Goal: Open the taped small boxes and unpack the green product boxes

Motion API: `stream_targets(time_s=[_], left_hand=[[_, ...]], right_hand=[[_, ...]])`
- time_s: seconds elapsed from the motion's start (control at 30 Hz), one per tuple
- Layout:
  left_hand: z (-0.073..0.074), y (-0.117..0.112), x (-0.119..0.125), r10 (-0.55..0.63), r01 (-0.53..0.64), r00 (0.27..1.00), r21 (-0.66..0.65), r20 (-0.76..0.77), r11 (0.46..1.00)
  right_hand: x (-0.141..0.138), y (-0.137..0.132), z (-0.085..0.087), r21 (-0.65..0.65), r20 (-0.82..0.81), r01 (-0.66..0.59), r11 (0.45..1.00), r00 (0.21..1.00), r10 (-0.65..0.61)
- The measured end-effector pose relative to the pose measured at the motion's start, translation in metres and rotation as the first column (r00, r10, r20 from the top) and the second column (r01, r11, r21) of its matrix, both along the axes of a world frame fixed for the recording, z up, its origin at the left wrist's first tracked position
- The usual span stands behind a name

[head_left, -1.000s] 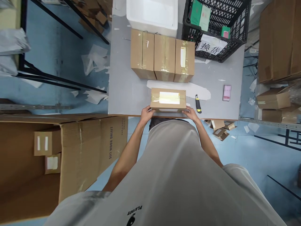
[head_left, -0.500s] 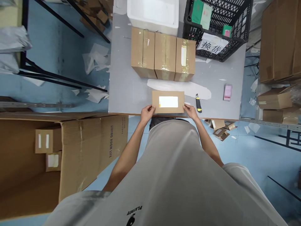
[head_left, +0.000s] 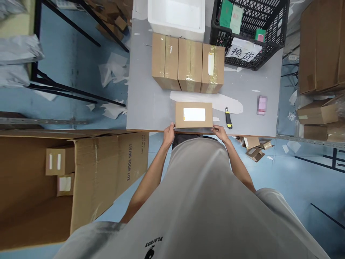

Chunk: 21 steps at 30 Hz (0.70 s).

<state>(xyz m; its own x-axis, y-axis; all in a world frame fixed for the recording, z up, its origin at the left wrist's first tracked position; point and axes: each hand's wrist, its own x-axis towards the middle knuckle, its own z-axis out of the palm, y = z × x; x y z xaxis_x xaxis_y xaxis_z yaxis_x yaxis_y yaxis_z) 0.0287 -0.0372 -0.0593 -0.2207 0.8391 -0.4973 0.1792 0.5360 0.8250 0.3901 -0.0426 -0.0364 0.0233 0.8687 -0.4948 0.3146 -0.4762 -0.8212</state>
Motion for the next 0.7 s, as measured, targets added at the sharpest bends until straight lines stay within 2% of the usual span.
stream_targets(time_s=[0.1,0.17,0.27,0.37,0.5,0.6,0.7], left_hand=[[0.014,0.01,0.002,0.124,-0.125,0.99,0.011,0.075,0.992],[0.024,0.017,0.001,0.144,-0.15,0.986,0.077,0.079,0.986],[0.039,0.025,-0.001,0.105,-0.104,0.994,0.202,0.006,0.974],[0.046,0.03,-0.001,0.043,-0.012,0.992,0.252,-0.117,0.968],[0.044,0.033,0.003,0.022,0.015,0.984,0.205,-0.176,0.979],[0.035,0.034,0.003,0.012,0.024,0.977,0.163,-0.214,0.986],[0.024,0.034,-0.002,-0.008,0.04,0.982,0.166,-0.187,0.985]], right_hand=[[0.001,0.012,0.01,0.065,-0.009,0.036,0.997,0.999,-0.036],[0.003,0.021,0.02,0.151,-0.009,0.057,0.987,0.998,-0.056],[0.003,0.034,0.036,0.248,0.044,0.045,0.968,0.997,-0.058],[0.0,0.041,0.046,0.254,0.117,0.025,0.967,0.991,-0.057],[-0.009,0.043,0.042,0.191,0.15,0.04,0.981,0.986,-0.069],[-0.011,0.043,0.033,0.154,0.167,0.046,0.987,0.983,-0.072],[-0.006,0.041,0.024,0.155,0.154,0.043,0.987,0.986,-0.067]])
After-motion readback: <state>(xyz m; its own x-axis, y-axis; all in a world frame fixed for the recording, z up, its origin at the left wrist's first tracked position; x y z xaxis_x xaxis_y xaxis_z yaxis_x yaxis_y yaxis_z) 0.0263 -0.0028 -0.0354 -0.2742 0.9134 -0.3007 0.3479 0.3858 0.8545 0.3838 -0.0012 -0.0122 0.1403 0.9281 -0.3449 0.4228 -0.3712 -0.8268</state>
